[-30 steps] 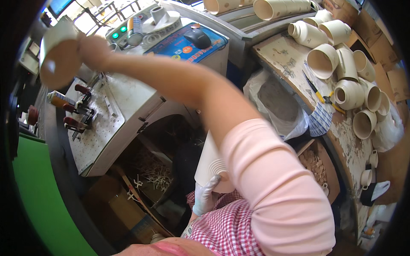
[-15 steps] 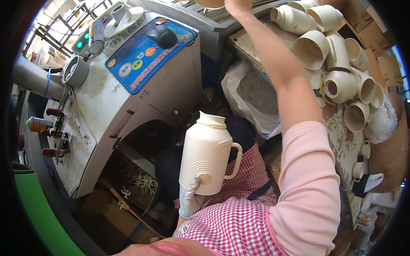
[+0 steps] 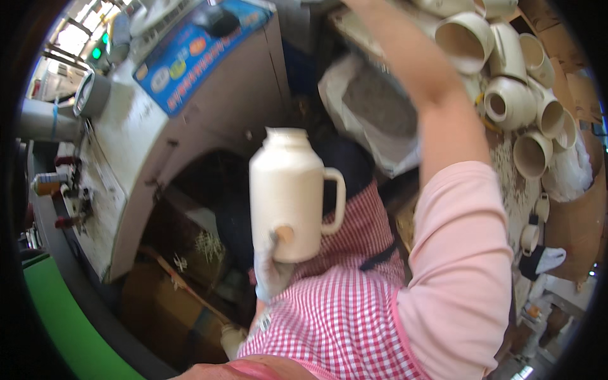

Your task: The person sits and repeatedly picks up white ceramic pitchers, smooths the rim and base with a small tool, and places them on a nearby rack. The person also uses a small wooden disc to rub the exterior surface of each pitcher.

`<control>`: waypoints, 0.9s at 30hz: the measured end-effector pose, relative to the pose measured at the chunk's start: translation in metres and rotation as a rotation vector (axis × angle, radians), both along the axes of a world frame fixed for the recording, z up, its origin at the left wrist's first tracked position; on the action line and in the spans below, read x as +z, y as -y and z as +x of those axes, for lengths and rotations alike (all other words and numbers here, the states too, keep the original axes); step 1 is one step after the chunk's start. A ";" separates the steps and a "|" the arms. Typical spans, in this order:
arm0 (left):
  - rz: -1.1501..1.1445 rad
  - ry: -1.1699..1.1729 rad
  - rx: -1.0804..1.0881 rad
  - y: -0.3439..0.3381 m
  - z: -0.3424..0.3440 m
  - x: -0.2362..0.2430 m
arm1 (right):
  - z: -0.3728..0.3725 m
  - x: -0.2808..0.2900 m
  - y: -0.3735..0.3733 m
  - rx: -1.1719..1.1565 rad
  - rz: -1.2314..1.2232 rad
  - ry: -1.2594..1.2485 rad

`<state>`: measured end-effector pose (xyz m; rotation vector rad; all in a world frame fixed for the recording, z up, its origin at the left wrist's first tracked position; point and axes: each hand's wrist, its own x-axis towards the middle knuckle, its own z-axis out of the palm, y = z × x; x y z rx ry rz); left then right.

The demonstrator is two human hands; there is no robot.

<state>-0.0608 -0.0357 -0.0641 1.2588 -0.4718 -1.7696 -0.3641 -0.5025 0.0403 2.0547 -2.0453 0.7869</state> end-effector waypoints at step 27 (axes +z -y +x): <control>-0.315 0.080 0.128 -0.075 -0.031 -0.005 | 0.090 -0.102 -0.478 0.337 0.813 1.251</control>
